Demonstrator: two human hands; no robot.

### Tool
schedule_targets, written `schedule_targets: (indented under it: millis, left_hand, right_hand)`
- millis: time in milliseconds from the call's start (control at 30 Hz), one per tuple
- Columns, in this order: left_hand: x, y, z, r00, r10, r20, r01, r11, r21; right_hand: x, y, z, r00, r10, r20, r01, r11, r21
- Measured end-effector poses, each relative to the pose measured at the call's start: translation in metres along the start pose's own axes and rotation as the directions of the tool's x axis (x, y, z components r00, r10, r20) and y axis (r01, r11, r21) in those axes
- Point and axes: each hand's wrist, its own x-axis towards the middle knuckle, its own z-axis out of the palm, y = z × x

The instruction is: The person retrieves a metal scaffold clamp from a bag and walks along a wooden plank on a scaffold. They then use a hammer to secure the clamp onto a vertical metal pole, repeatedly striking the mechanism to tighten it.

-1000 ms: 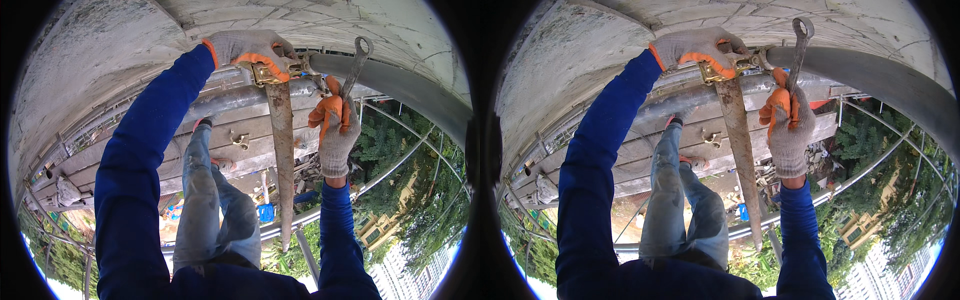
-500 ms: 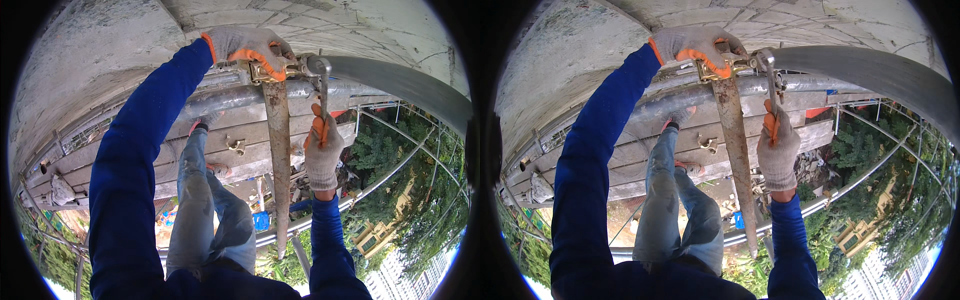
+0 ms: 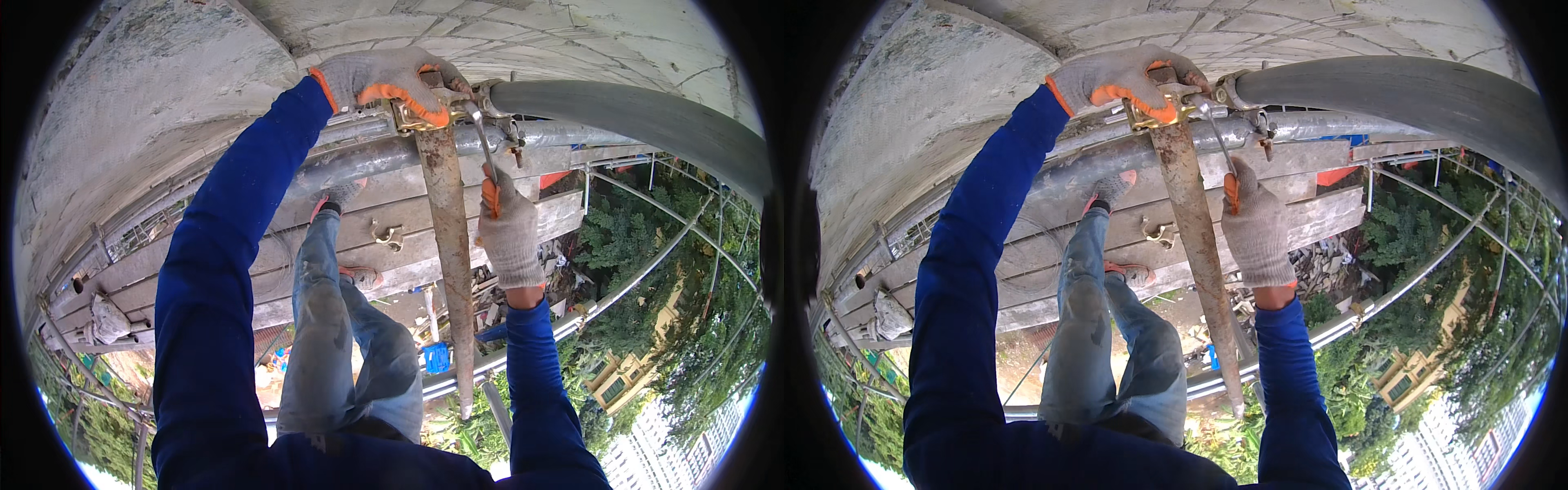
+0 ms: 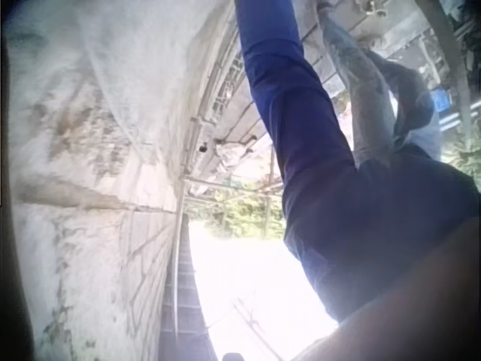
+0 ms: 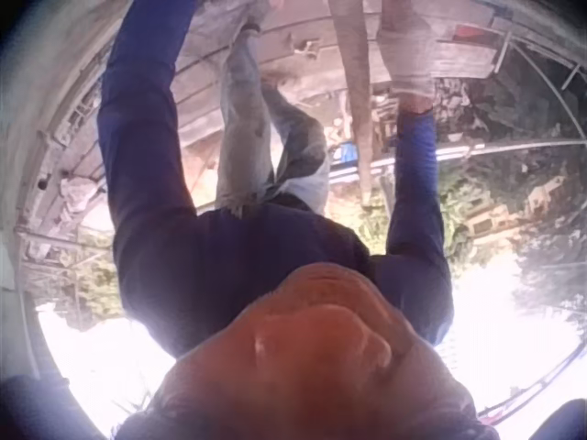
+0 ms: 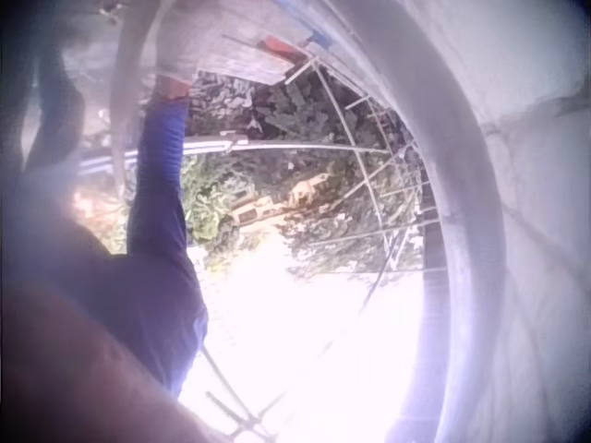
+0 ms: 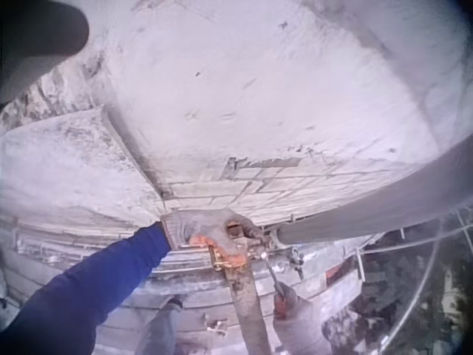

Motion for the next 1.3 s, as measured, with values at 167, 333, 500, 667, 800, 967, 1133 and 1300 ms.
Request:
schedule_targets:
  millis: [167,333,500,667,800,967,1133,1300]
  left_hand:
    - [0.015,-0.019,-0.015,0.992,0.121,0.035,-0.122,0.992,0.025]
    - [0.002,-0.001,-0.001,0.996,0.022,-0.086,-0.047,0.955,-0.292]
    - [0.002,-0.015,-0.013,0.981,-0.117,-0.155,0.066,0.952,-0.3]
    - [0.005,-0.042,-0.021,0.99,-0.066,-0.125,0.024,0.951,-0.31]
    - [0.015,-0.044,-0.021,0.997,-0.003,-0.076,-0.021,0.945,-0.326]
    - [0.008,-0.045,-0.014,0.987,-0.081,-0.142,0.048,0.973,-0.224]
    - [0.006,-0.034,-0.017,0.953,-0.123,-0.276,0.126,0.992,-0.009]
    - [0.017,0.07,0.023,0.983,-0.151,-0.107,0.155,0.987,0.036]
  right_hand:
    - [-0.029,0.014,-0.014,0.938,0.214,0.271,-0.304,0.139,0.942]
    - [-0.013,-0.015,-0.054,0.954,0.205,0.221,-0.289,0.409,0.866]
    - [0.014,-0.029,-0.039,0.957,0.216,0.192,-0.164,-0.142,0.976]
    - [0.008,-0.042,-0.03,0.948,0.089,0.306,-0.269,-0.291,0.918]
    - [0.009,-0.051,-0.031,0.966,0.202,0.159,-0.108,-0.241,0.965]
    - [-0.016,-0.054,-0.051,0.93,0.331,0.16,-0.183,0.039,0.982]
    - [-0.035,-0.013,-0.025,0.911,0.378,0.166,-0.352,0.501,0.791]
    - [-0.074,-0.004,-0.023,0.973,0.098,-0.208,-0.029,0.949,0.315]
